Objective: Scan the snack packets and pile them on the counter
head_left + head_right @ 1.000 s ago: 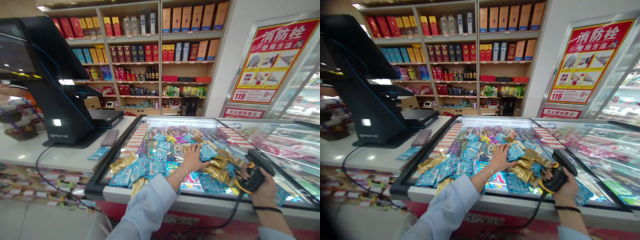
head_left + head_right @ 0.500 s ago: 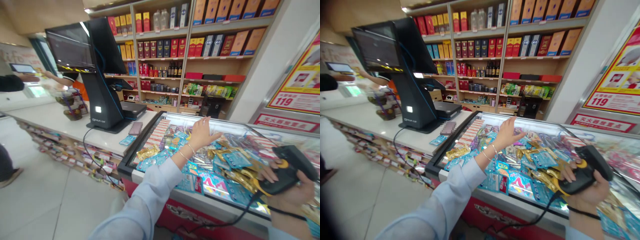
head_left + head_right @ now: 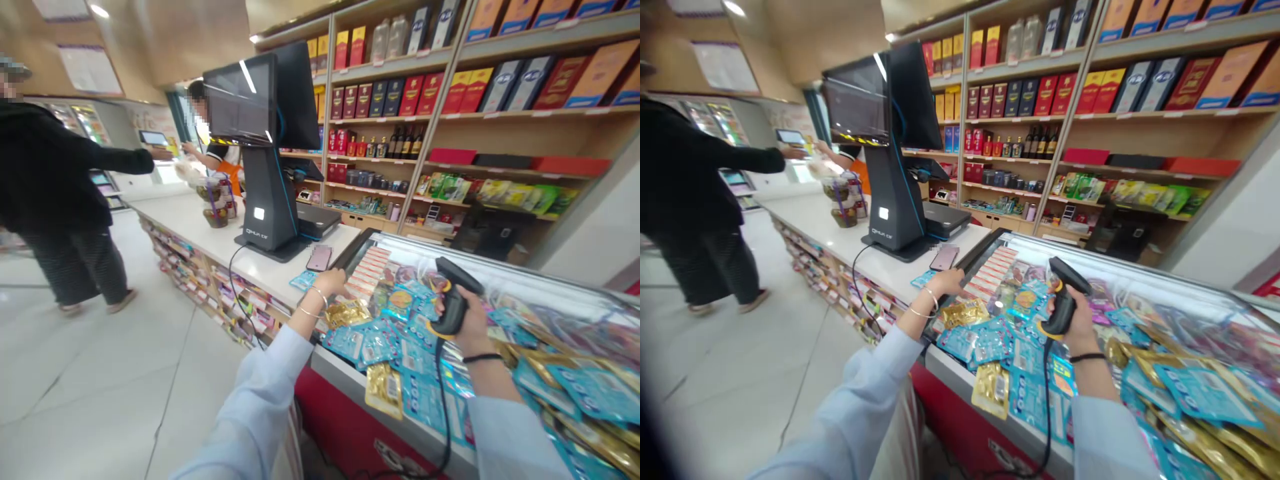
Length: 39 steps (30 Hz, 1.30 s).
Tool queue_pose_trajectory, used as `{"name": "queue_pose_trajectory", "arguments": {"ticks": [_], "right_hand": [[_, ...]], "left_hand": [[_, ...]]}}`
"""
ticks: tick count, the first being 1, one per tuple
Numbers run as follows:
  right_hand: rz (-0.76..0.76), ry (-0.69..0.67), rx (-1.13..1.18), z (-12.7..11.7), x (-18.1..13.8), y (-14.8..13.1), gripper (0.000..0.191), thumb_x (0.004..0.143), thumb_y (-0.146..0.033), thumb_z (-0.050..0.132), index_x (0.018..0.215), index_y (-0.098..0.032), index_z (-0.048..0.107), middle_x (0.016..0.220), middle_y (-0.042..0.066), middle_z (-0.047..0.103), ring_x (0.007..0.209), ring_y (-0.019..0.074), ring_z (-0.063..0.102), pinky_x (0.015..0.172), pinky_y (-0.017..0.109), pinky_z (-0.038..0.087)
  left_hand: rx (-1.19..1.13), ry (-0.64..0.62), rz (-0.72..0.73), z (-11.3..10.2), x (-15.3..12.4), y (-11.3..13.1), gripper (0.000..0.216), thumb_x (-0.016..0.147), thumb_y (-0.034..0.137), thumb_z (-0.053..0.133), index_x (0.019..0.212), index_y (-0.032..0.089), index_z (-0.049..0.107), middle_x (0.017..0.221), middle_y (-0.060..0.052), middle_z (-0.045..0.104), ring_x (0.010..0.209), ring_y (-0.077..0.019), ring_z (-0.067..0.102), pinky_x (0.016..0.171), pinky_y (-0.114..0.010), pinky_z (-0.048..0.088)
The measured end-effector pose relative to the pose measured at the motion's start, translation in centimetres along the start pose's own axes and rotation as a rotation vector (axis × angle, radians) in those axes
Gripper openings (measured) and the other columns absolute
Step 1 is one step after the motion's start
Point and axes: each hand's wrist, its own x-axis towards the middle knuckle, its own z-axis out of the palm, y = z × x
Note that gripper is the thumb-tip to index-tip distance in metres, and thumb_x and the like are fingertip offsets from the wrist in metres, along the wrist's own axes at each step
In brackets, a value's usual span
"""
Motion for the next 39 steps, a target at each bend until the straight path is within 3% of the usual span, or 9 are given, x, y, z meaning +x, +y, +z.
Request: {"name": "queue_pose_trajectory", "arguments": {"ticks": [2,5,10,14,19,22,25,33,39], "right_hand": [[0.074,-0.021,-0.065,0.7,0.9,2.0,0.033,0.064,-0.046,0.072,0.082,-0.019,0.063,0.062,-0.001,0.061,0.040,0.0112,0.050,0.035,0.024,0.040],[0.135,-0.037,-0.162,1.0,1.2,4.2,0.033,0.065,-0.046,0.075,0.082,-0.019,0.064,0.051,-0.001,0.058,0.038,0.0140,0.051,0.035,0.025,0.041],[0.161,-0.035,-0.166,0.5,0.6,4.8,0.035,0.068,-0.050,0.073,0.078,-0.018,0.063,0.046,0.000,0.058,0.036,0.0141,0.051,0.036,0.024,0.041],[0.129,-0.018,-0.134,0.4,0.1,4.0,0.035,0.069,-0.049,0.073,0.081,-0.018,0.063,0.046,0.000,0.059,0.036,0.0141,0.051,0.036,0.024,0.041],[0.062,-0.019,-0.165,0.9,-0.3,3.0,0.032,0.072,-0.048,0.072,0.077,-0.018,0.064,0.047,0.001,0.061,0.036,0.0139,0.051,0.036,0.024,0.042],[0.019,-0.028,-0.192,1.3,-0.5,2.7,0.031,0.072,-0.049,0.071,0.073,-0.018,0.065,0.047,0.001,0.060,0.035,0.0137,0.050,0.035,0.025,0.042],[-0.005,-0.059,-0.250,1.6,-0.6,2.6,0.032,0.073,-0.050,0.070,0.068,-0.018,0.065,0.043,0.002,0.058,0.033,0.0133,0.049,0.034,0.024,0.040],[-0.002,-0.100,-0.303,1.0,-0.2,3.7,0.031,0.073,-0.049,0.067,0.069,-0.019,0.064,0.043,0.001,0.058,0.032,0.0138,0.049,0.033,0.024,0.041],[0.004,-0.136,-0.275,1.3,-0.6,3.3,0.027,0.074,-0.045,0.066,0.068,-0.019,0.063,0.045,0.001,0.059,0.033,0.0128,0.050,0.033,0.023,0.041]], "left_hand": [[0.117,-0.123,-0.022,1.0,0.2,-0.7,0.075,0.061,0.045,0.084,0.124,0.011,0.060,0.135,-0.024,0.056,0.121,-0.0344,0.059,0.095,-0.037,0.050],[0.202,-0.202,0.022,2.4,1.1,-0.8,0.070,0.052,0.042,0.089,0.111,0.010,0.069,0.129,-0.025,0.061,0.123,-0.0357,0.056,0.097,-0.038,0.050],[0.102,-0.265,0.072,3.3,3.8,-0.7,0.046,0.046,0.031,0.091,0.086,0.014,0.076,0.096,-0.014,0.075,0.095,-0.0294,0.069,0.087,-0.034,0.054],[-0.185,-0.045,0.137,3.1,6.3,-0.5,0.038,0.044,0.017,0.088,0.079,0.016,0.075,0.083,-0.007,0.075,0.078,-0.0240,0.070,0.076,-0.030,0.055],[-0.421,0.279,0.218,4.2,8.5,0.5,0.031,0.079,0.023,0.064,0.109,0.017,0.068,0.106,-0.006,0.073,0.094,-0.0181,0.066,0.086,-0.027,0.051],[-0.758,0.528,0.271,5.2,9.2,0.9,0.028,0.081,0.020,0.061,0.108,0.016,0.066,0.103,-0.005,0.073,0.093,-0.0169,0.066,0.085,-0.027,0.051],[-0.932,0.678,0.277,5.4,9.3,1.0,0.028,0.082,0.020,0.060,0.110,0.017,0.065,0.106,-0.004,0.072,0.096,-0.0156,0.065,0.089,-0.028,0.050],[-0.971,0.756,0.299,4.6,8.4,0.8,0.033,0.082,0.019,0.061,0.114,0.018,0.065,0.112,-0.005,0.071,0.097,-0.0161,0.064,0.093,-0.029,0.049],[-0.977,0.709,0.316,4.7,8.6,0.8,0.034,0.081,0.022,0.062,0.115,0.017,0.065,0.109,-0.005,0.072,0.094,-0.0161,0.065,0.092,-0.030,0.049]]}}
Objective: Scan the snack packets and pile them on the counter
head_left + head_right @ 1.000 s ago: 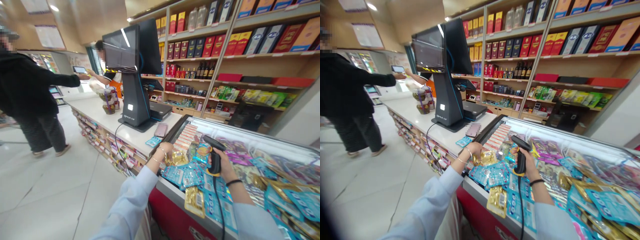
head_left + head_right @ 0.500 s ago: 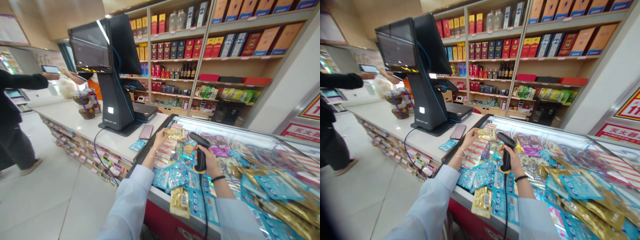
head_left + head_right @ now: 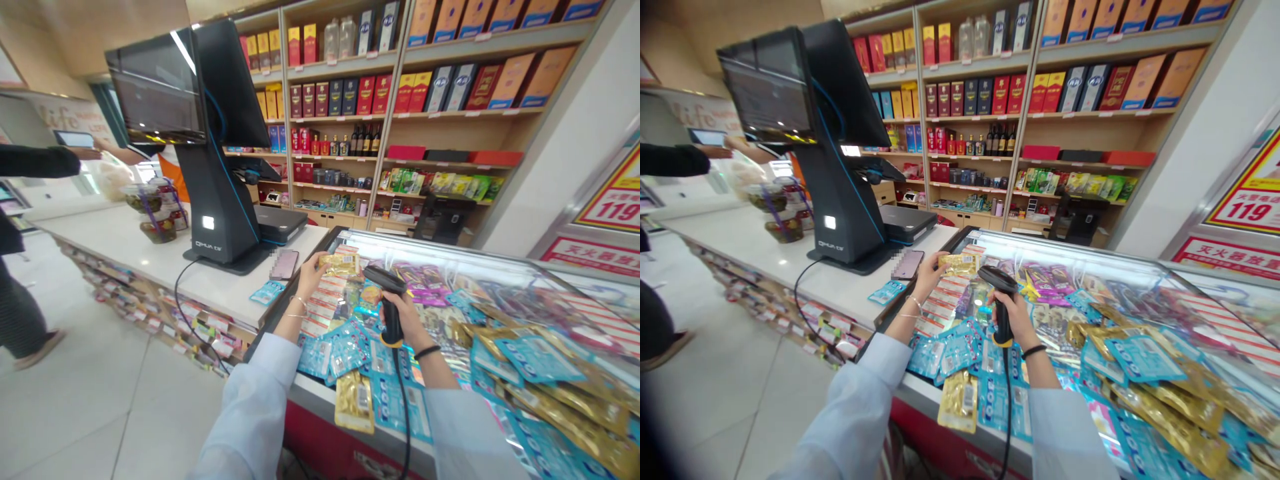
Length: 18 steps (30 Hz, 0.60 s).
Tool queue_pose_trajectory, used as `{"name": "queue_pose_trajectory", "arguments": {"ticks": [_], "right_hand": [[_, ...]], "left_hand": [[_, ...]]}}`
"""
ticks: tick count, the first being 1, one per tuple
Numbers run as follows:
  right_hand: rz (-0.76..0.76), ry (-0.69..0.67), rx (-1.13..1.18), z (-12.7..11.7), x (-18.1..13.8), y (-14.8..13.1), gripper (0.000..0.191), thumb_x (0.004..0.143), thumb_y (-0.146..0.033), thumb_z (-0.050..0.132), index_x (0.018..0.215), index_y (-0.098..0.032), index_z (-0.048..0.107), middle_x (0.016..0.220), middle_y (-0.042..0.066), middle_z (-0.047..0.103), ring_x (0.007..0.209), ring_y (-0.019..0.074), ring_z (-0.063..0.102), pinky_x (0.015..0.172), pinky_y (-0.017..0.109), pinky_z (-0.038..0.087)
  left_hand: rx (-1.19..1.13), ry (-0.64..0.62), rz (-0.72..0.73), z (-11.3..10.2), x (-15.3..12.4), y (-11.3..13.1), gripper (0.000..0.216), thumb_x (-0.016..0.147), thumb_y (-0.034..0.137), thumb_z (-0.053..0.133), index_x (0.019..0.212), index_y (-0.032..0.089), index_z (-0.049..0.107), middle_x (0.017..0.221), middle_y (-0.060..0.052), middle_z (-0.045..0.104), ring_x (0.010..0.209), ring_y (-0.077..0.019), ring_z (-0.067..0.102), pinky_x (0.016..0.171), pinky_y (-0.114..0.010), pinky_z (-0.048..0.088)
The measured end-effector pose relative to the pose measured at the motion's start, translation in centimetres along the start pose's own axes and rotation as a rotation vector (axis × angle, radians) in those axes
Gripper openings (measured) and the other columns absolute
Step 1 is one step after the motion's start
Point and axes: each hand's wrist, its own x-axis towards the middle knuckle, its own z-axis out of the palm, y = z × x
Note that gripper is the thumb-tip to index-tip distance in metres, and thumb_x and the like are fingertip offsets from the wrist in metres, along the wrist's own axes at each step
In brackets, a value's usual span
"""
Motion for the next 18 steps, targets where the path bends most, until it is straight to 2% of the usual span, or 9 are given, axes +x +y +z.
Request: {"name": "queue_pose_trajectory", "arguments": {"ticks": [4,8,11,15,18], "right_hand": [[0.007,-0.002,0.044,0.4,-0.1,-0.3,0.025,0.071,-0.044,0.069,0.069,-0.019,0.063,0.051,0.000,0.062,0.034,0.0127,0.051,0.032,0.023,0.041],[0.022,-0.003,0.082,0.4,-0.1,-0.2,0.027,0.070,-0.044,0.070,0.069,-0.019,0.062,0.057,0.002,0.065,0.034,0.0119,0.050,0.032,0.023,0.040],[0.057,-0.017,0.136,0.1,-0.2,-0.5,0.027,0.073,-0.045,0.067,0.072,-0.019,0.063,0.050,0.000,0.060,0.035,0.0121,0.048,0.033,0.023,0.040],[0.088,-0.048,0.274,-0.1,-0.4,-0.8,0.026,0.074,-0.046,0.064,0.075,-0.020,0.063,0.046,-0.002,0.054,0.036,0.0119,0.045,0.035,0.022,0.038],[0.077,-0.019,0.330,0.0,-0.2,-0.9,0.028,0.072,-0.047,0.065,0.076,-0.020,0.063,0.046,-0.002,0.054,0.036,0.0114,0.043,0.035,0.022,0.036]], "left_hand": [[0.011,-0.018,-0.041,0.0,0.1,0.0,0.035,0.081,0.021,0.062,0.116,0.019,0.065,0.109,-0.003,0.072,0.095,-0.0167,0.065,0.094,-0.031,0.049],[0.045,-0.027,-0.013,0.4,-0.2,0.0,0.032,0.082,0.022,0.061,0.114,0.021,0.065,0.109,-0.003,0.072,0.098,-0.0174,0.065,0.095,-0.032,0.048],[0.051,-0.043,0.006,0.8,-0.6,-0.2,0.031,0.083,0.022,0.060,0.114,0.020,0.064,0.109,-0.005,0.071,0.095,-0.0177,0.065,0.089,-0.030,0.050],[0.115,-0.041,-0.033,1.4,-0.9,-1.0,0.033,0.084,0.021,0.057,0.117,0.018,0.061,0.099,-0.005,0.071,0.078,-0.0165,0.064,0.077,-0.030,0.051],[0.130,-0.054,-0.013,1.8,-0.9,-1.9,0.025,0.085,0.019,0.053,0.108,0.017,0.064,0.096,-0.005,0.071,0.082,-0.0167,0.064,0.078,-0.030,0.050]]}}
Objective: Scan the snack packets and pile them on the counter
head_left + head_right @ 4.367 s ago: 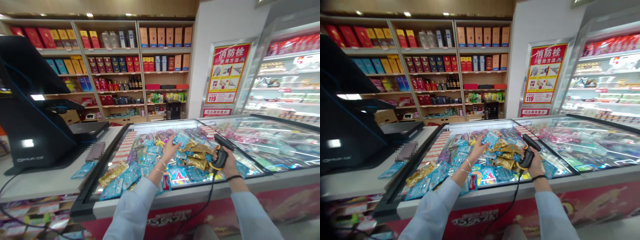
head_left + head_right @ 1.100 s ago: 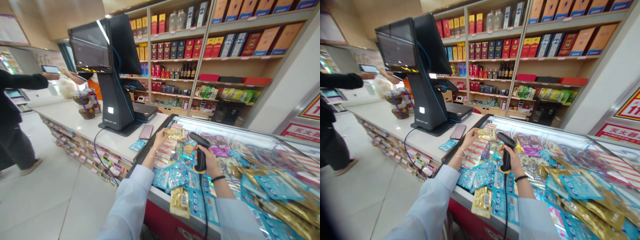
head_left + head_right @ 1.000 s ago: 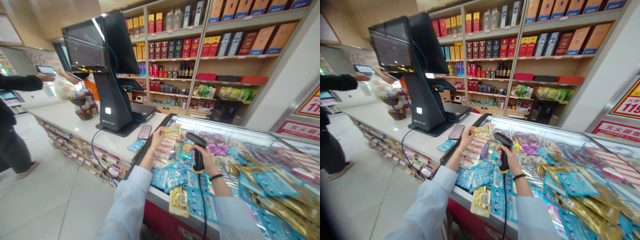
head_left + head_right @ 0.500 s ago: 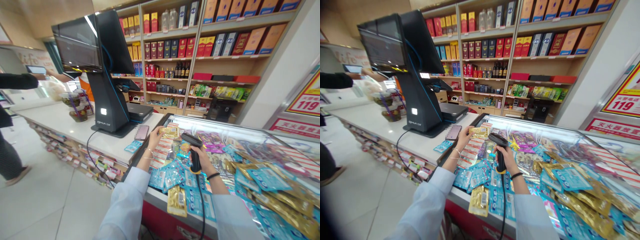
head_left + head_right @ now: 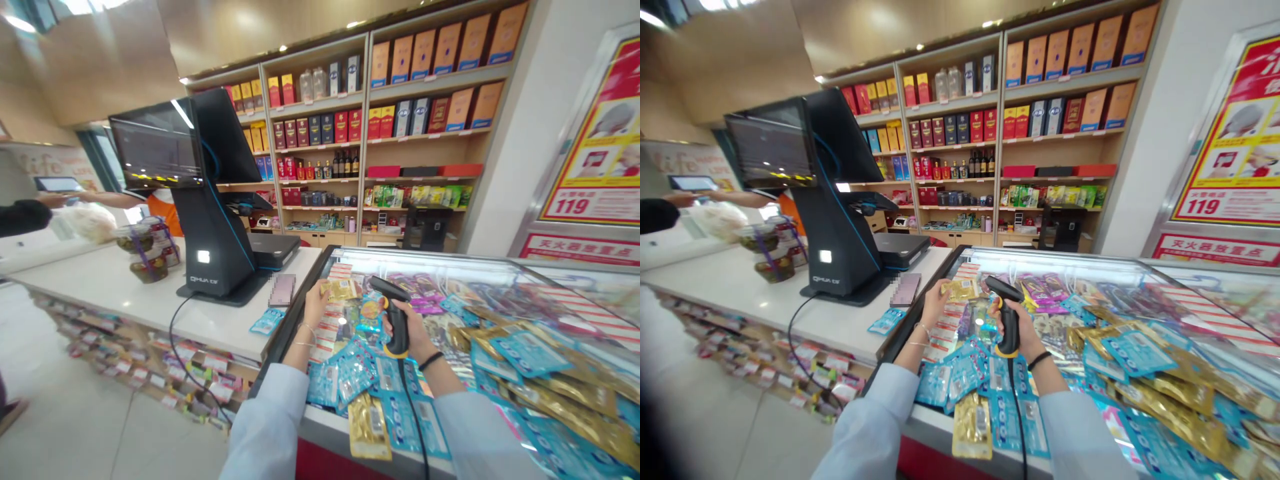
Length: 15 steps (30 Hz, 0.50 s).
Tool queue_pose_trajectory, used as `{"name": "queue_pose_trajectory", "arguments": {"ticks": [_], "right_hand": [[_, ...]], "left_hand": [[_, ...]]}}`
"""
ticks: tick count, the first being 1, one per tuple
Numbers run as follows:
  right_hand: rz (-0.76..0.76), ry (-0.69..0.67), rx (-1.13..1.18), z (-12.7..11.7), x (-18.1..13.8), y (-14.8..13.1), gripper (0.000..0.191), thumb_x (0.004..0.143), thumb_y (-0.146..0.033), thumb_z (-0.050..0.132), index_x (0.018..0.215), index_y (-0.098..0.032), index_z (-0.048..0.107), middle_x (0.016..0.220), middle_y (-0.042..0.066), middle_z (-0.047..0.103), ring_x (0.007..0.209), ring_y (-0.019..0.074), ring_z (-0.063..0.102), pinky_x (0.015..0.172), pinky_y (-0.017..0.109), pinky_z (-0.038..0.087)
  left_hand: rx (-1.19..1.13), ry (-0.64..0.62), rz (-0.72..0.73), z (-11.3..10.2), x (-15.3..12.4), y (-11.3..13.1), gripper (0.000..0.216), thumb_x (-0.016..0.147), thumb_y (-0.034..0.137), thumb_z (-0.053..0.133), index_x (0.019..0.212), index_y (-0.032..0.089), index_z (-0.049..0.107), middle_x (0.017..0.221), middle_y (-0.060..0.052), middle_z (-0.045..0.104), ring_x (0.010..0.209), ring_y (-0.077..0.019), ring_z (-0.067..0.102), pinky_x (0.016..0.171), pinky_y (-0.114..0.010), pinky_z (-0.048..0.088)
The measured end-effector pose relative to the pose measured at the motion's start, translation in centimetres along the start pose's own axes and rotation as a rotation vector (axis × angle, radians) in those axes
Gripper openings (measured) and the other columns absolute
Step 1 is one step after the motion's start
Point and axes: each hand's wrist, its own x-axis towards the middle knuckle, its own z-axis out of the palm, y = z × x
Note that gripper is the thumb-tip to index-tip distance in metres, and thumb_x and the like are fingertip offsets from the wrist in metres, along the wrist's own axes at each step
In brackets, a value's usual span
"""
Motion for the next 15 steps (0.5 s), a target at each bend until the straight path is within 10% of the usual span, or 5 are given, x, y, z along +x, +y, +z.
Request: {"name": "queue_pose_trajectory", "arguments": {"ticks": [8,15], "right_hand": [[-0.160,0.098,-0.006,-0.9,-2.5,-3.5,0.031,0.071,-0.050,0.064,0.081,-0.021,0.062,0.057,0.000,0.061,0.037,0.0109,0.042,0.035,0.024,0.036],[-0.349,0.250,-0.049,-5.9,-9.7,-11.7,0.028,0.071,-0.047,0.062,0.082,-0.022,0.063,0.061,-0.001,0.061,0.038,0.0096,0.043,0.035,0.023,0.036]], "left_hand": [[-0.168,-0.021,-0.097,0.6,-0.1,0.4,0.018,0.077,0.017,0.059,0.095,0.016,0.063,0.098,-0.005,0.069,0.086,-0.0167,0.065,0.075,-0.030,0.056],[-0.447,-0.100,0.018,3.2,1.6,9.5,0.032,0.077,0.027,0.065,0.106,0.016,0.058,0.106,-0.007,0.064,0.087,-0.0189,0.065,0.070,-0.033,0.059]]}}
